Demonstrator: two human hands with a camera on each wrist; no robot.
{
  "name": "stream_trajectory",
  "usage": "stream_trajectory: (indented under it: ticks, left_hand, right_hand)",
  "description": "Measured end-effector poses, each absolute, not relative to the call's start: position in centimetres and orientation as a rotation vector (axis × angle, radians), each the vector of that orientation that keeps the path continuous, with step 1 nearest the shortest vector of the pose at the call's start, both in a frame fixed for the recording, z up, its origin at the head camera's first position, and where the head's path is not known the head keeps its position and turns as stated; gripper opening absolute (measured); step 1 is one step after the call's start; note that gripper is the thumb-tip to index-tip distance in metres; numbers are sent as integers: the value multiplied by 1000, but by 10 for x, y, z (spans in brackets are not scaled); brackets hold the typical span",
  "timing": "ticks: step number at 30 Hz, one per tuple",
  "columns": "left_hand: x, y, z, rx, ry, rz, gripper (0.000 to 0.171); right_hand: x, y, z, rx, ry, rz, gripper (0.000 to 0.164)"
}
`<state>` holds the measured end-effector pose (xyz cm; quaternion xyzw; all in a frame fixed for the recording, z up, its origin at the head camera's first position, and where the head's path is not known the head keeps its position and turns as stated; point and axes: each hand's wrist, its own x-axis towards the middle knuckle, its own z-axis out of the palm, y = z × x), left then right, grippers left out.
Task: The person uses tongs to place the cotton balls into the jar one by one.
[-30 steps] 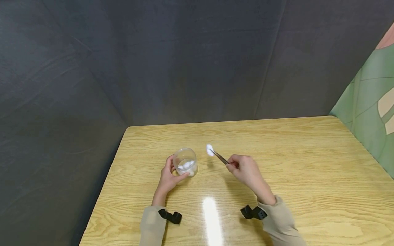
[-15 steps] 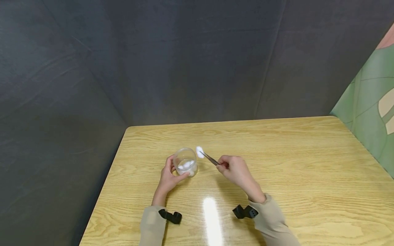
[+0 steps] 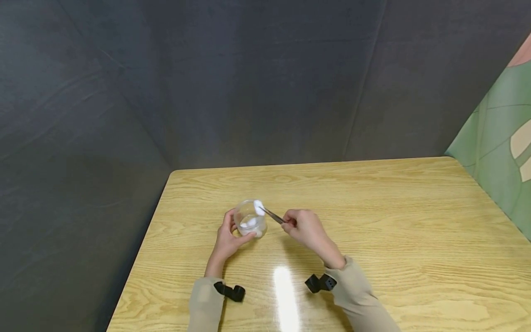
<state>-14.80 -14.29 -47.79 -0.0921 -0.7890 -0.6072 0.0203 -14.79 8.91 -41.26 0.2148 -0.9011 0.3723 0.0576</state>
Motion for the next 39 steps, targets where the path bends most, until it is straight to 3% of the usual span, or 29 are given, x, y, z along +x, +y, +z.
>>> stream_trajectory:
  ticks: [24,39]
  left_hand:
    - [-148,-144,-479,-277,-2443,-1890,78]
    - [-148,-144,-479,-285,-2429,-1900,79]
  right_hand:
    - [-152,76,-417,536,-2854,1101,14]
    - [-150,120,-421,420,-2789,1141,8]
